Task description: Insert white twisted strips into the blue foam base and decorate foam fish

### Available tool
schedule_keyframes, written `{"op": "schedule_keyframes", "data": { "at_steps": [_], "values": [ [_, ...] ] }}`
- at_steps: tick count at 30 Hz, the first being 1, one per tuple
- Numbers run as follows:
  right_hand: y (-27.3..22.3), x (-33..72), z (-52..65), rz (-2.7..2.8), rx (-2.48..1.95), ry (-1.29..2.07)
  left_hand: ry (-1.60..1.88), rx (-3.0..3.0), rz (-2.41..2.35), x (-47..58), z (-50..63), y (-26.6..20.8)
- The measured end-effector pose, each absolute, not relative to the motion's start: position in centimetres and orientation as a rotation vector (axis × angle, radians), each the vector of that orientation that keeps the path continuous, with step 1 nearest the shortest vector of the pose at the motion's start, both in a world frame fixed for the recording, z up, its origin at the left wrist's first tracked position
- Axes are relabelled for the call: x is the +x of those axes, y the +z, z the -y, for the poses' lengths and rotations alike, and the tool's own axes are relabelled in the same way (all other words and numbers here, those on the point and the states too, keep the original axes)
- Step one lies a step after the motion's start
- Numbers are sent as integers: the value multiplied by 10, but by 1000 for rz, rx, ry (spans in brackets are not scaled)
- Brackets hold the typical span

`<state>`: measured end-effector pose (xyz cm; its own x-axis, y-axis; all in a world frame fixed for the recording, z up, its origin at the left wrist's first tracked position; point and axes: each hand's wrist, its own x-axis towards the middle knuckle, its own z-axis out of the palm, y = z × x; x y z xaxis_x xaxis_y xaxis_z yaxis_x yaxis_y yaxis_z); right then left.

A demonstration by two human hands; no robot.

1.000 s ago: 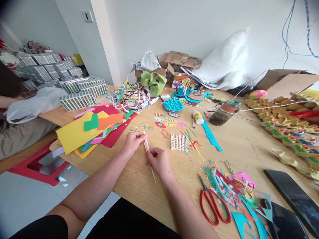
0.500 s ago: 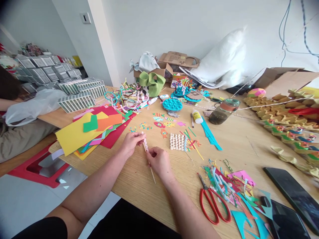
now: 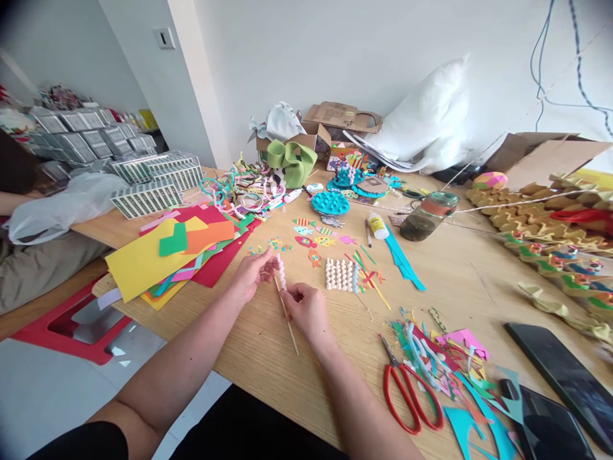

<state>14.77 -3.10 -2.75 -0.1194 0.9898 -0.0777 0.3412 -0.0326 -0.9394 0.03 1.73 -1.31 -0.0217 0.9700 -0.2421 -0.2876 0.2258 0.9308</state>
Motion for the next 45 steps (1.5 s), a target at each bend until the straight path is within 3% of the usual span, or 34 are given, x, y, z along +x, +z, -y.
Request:
{"op": "schedule_keyframes", "data": {
  "at_steps": [21, 30, 45],
  "values": [
    [-21, 146, 35, 1739, -1456, 979, 1338, 657, -1120, -2, -19, -18],
    [-26, 149, 29, 1429, -1293, 1386, 1244, 642, -938, -2, -16, -9],
    [-21, 151, 29, 1265, -1212, 1497, 1104, 848, -1004, 1, -12, -14]
  ]
}}
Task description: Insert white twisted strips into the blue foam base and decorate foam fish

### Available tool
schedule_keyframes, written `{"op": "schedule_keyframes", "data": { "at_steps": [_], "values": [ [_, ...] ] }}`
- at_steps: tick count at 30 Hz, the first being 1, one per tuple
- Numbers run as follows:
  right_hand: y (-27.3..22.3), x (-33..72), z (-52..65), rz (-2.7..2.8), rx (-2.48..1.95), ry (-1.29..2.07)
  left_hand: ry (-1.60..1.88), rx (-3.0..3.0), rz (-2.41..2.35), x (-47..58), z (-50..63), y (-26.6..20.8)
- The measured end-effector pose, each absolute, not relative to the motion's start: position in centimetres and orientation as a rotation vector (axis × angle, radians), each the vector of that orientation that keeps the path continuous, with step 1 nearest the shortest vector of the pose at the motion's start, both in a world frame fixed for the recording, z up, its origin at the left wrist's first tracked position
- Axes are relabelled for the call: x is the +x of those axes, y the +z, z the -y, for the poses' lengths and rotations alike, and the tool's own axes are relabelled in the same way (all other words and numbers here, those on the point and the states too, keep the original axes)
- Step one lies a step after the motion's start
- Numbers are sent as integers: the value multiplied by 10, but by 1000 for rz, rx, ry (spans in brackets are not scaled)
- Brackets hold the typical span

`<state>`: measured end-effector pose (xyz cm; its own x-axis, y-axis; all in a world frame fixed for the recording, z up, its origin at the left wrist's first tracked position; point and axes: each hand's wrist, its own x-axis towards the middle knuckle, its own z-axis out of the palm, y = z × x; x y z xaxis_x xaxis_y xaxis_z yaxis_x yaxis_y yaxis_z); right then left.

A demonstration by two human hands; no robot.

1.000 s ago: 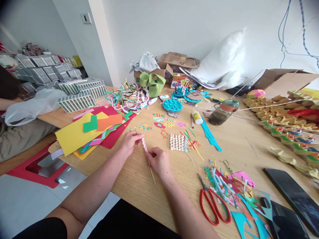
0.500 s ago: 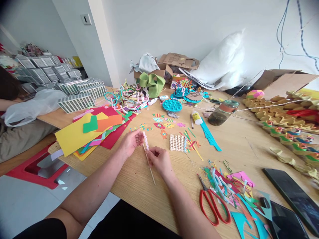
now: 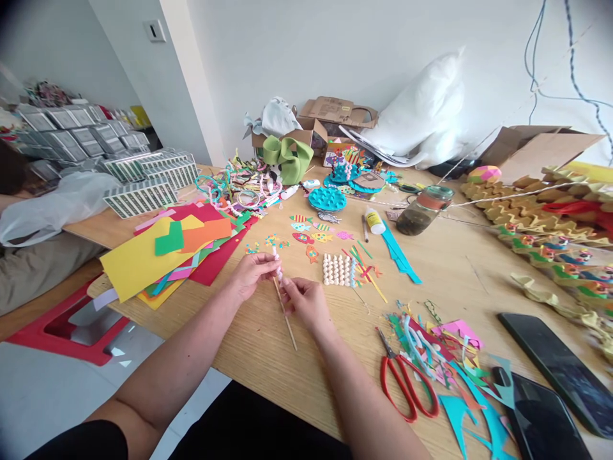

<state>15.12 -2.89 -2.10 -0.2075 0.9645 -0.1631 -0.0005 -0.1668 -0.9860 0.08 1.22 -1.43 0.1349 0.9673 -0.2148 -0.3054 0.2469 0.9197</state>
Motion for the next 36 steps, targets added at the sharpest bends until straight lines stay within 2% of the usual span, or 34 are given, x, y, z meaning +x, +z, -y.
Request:
{"op": "schedule_keyframes", "data": {
  "at_steps": [4, 18, 36],
  "values": [
    [-17, 153, 29, 1095, -1210, 1525, 1157, 764, -975, -2, -16, -16],
    [-24, 150, 28, 1315, -1307, 1357, 1156, 832, -1044, 7, -9, -14],
    [-24, 149, 32, 1613, -1445, 880, 1210, 849, -1112, 6, -10, -12]
  ]
}}
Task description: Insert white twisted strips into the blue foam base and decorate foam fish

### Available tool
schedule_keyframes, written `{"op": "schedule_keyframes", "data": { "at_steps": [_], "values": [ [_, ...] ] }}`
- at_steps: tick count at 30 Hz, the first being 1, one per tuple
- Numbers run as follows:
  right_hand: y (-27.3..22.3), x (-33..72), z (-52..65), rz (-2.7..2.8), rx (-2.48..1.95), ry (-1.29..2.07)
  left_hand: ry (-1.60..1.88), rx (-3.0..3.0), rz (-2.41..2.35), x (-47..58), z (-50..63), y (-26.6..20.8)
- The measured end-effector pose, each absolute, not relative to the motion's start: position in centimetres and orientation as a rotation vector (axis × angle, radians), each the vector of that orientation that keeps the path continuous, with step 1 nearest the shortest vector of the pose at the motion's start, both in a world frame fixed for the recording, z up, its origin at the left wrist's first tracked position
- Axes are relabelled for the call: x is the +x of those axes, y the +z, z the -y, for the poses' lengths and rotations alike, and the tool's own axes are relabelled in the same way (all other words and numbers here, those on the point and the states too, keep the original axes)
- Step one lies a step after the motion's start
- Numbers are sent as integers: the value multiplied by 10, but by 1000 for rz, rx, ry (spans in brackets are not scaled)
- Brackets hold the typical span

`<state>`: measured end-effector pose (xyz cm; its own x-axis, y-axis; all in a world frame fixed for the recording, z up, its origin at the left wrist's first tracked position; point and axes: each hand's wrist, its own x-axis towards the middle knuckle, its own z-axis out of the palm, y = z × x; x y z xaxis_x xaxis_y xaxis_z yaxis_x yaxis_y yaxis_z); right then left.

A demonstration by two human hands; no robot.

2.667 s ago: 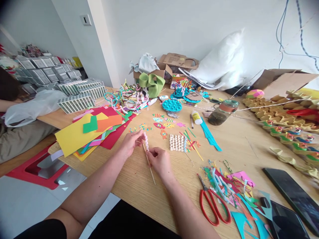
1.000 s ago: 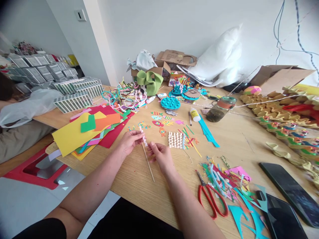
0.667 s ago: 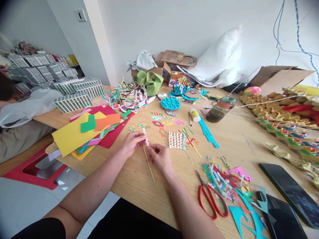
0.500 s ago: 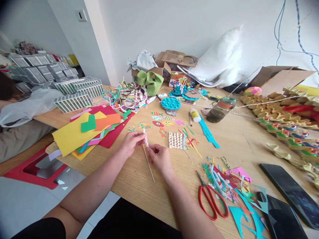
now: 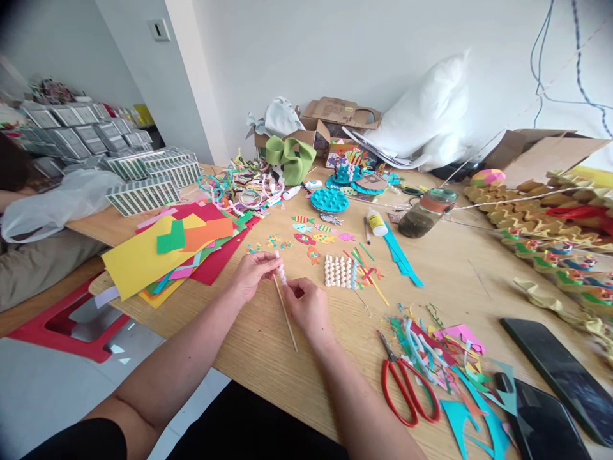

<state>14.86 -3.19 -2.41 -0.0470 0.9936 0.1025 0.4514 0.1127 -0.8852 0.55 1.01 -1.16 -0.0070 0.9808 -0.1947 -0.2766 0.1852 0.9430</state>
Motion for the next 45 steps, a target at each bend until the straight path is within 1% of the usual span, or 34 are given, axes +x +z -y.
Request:
{"op": "schedule_keyframes", "data": {
  "at_steps": [8, 19, 29, 34, 40, 45],
  "values": [
    [-20, 148, 34, 1632, -1446, 909, 1213, 905, -1084, 4, -12, -16],
    [-20, 147, 35, 1611, -1421, 1047, 1244, 846, -1134, 3, -16, -23],
    [-19, 147, 36, 1659, -1411, 1085, 1238, 803, -1137, 1, -16, -20],
    [-22, 147, 33, 1566, -1393, 1150, 1159, 834, -1084, 1, -13, -13],
    [-19, 151, 29, 1301, -1294, 1348, 911, 922, -954, 3, -7, -11],
    [-16, 154, 28, 1246, -1208, 1409, 939, 789, -946, 4, -8, -15]
  ]
}}
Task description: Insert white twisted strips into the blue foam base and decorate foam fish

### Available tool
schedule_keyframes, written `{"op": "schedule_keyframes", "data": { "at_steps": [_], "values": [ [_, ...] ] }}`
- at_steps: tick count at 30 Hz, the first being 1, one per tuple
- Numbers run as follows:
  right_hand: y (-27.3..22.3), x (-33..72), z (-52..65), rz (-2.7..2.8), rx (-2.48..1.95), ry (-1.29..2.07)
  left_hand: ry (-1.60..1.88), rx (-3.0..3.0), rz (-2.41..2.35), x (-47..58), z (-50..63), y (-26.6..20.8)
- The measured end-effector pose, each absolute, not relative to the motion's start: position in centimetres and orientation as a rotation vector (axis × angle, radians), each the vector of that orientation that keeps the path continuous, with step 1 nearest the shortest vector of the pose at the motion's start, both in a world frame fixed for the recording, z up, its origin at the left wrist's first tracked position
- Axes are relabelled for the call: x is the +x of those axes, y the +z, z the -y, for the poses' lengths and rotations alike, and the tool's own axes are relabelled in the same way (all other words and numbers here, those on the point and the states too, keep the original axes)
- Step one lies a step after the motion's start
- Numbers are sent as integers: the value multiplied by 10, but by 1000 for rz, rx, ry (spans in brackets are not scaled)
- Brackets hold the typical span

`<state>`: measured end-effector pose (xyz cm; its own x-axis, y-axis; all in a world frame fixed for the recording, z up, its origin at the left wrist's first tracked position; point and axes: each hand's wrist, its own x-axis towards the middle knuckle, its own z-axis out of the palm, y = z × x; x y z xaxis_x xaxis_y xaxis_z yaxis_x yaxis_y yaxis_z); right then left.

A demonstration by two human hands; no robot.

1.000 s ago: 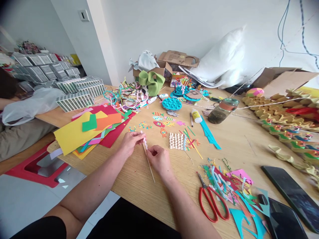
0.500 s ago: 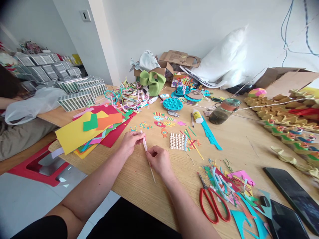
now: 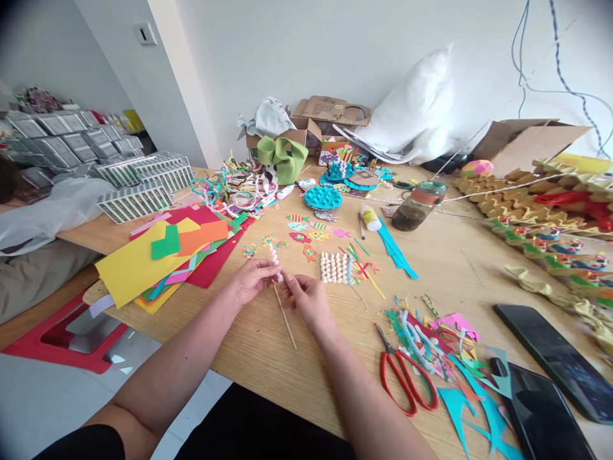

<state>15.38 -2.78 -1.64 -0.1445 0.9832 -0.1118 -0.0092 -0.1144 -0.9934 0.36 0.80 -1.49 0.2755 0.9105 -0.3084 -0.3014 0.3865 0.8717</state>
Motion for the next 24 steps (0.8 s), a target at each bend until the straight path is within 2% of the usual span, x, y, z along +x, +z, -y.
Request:
{"op": "schedule_keyframes", "data": {
  "at_steps": [5, 14, 24],
  "values": [
    [-17, 152, 29, 1252, -1227, 1176, 926, 686, -912, 1, -10, -11],
    [-21, 153, 38, 1755, -1111, 579, 967, 744, -978, 5, -9, -16],
    [-26, 155, 36, 1836, -1076, 431, 975, 806, -1001, 11, -3, -13]
  ]
}}
